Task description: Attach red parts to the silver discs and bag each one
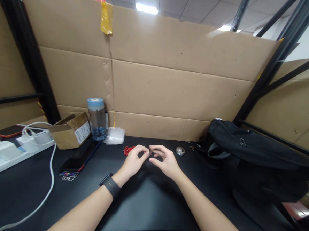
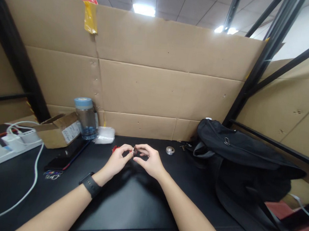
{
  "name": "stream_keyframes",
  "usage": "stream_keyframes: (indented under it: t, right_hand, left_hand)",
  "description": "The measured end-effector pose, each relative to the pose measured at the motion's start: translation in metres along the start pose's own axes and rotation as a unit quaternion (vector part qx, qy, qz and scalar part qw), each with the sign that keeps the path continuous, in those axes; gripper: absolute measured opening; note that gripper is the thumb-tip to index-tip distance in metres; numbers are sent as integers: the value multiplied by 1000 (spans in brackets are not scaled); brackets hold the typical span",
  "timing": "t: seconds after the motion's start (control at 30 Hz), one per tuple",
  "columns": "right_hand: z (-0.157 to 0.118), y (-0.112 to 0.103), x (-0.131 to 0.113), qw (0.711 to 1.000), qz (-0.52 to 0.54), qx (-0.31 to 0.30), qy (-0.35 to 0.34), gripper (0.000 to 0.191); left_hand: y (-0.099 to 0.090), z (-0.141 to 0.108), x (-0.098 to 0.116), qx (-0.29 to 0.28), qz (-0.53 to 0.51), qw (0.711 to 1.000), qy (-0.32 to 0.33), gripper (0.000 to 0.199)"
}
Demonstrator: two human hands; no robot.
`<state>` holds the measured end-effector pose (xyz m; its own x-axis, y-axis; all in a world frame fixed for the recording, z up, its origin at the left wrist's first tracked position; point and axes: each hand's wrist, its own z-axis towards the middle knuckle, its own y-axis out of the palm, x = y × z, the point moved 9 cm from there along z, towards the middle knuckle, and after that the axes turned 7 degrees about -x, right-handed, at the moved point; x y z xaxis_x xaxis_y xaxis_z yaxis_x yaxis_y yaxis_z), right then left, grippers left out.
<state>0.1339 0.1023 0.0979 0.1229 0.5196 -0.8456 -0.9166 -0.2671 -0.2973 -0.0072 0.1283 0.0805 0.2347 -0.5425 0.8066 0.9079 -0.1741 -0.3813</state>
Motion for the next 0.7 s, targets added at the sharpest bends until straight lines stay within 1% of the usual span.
stream_keyframes:
  t: [0.1,0.23,0.33,0.43,0.5,0.57,0.63,0.7]
  right_hand:
    - [0,2,6,999,50,3,14,44]
    - [-1,6,12,993,112,8,28,44]
    - [-1,6,14,992,116,17,42,42]
    - [0,4,17,993,102,30,57,41]
    - [0,3,18,993,99,32,57,43]
    - [1,4,18,993,101,25,51,44]
    - [1,5,18,994,102,17,43,44]
    - [0,6,17,994,100,12,35,43]
  left_hand:
    - [-3,-1,4,0,32,999,12,17]
    - [-8,-3,17,11,126,992,28,14]
    - [-10,-5,27,25,195,980,32,11]
    - [-11,-8,34,38,225,973,38,9]
    - [-11,-8,34,39,231,972,36,9]
    - [-10,-7,29,31,221,975,26,11]
    - [-8,-5,21,20,182,983,11,13]
    - [-5,-3,13,9,119,993,0,16]
